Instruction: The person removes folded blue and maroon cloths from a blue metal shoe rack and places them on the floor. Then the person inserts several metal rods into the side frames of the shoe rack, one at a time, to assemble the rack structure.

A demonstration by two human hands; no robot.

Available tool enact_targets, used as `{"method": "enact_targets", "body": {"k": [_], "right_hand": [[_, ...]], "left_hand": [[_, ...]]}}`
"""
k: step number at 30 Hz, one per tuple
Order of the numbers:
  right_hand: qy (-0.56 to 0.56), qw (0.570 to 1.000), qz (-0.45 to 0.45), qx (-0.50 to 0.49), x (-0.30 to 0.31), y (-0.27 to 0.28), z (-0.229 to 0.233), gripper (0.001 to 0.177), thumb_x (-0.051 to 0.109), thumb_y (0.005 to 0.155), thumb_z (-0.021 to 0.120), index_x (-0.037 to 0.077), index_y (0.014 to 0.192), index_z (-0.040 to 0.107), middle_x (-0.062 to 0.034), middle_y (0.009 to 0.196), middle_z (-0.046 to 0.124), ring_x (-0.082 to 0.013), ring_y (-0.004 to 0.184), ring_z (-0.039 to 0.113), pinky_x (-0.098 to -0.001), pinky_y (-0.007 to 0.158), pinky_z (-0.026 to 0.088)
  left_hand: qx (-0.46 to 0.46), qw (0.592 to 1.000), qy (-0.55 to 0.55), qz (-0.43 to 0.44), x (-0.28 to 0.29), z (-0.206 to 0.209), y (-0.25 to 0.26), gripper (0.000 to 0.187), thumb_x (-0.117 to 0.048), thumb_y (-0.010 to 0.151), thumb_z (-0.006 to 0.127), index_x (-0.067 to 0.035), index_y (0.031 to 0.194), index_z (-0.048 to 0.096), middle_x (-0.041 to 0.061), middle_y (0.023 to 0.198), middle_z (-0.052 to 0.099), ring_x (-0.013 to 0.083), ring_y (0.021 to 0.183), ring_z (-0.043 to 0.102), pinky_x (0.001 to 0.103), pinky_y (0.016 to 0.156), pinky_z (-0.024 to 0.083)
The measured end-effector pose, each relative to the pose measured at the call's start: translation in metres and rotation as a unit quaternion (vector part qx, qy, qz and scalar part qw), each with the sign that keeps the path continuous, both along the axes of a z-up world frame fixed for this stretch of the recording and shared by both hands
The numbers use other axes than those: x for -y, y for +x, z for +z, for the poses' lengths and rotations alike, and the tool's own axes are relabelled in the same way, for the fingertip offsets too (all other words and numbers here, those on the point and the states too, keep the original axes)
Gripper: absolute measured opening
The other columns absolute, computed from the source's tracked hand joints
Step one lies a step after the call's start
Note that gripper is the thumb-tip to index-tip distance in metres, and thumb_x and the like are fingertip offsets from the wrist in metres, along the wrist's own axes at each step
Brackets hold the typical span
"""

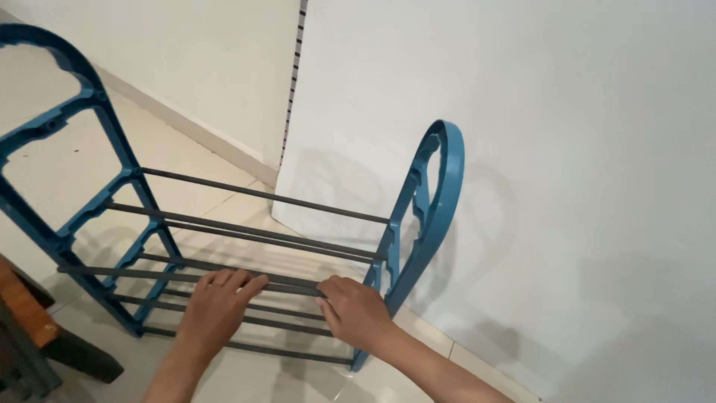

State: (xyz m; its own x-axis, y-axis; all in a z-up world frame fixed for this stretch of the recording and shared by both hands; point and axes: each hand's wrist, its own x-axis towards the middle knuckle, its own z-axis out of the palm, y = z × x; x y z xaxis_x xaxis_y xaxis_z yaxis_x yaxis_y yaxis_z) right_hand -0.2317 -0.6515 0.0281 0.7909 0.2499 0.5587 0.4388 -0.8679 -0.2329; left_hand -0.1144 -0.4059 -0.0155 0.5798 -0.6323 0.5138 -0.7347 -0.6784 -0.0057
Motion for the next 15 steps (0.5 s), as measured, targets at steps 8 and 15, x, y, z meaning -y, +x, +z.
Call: {"method": "enact_targets", "body": {"k": [8,15], "right_hand": [[-0.075,0.995,-0.072,0.011,0.0,0.0,-0.008,0.016,0.017,0.091,0.071,0.007,0.103,0.065,-0.0064,0.08,0.065,-0.0259,0.074,0.067,-0.0395,0.058,0.054],[-0.067,0.997,-0.044,-0.002,0.01,0.004,-0.014,0.018,0.018,0.093,0.07,0.007,0.107,0.066,-0.0079,0.076,0.065,-0.027,0.064,0.068,-0.0393,0.051,0.053]], "left_hand": [[0.017,1.0,0.0,-0.011,-0.004,-0.003,0.012,0.05,0.003,0.077,0.064,-0.019,0.121,0.067,0.002,0.103,0.069,0.025,0.101,0.064,0.042,0.094,0.048],[0.019,0.999,0.018,-0.019,-0.004,-0.008,0.012,0.05,0.004,0.079,0.064,-0.019,0.122,0.067,0.001,0.101,0.069,0.0234,0.1,0.063,0.041,0.092,0.048]]}}
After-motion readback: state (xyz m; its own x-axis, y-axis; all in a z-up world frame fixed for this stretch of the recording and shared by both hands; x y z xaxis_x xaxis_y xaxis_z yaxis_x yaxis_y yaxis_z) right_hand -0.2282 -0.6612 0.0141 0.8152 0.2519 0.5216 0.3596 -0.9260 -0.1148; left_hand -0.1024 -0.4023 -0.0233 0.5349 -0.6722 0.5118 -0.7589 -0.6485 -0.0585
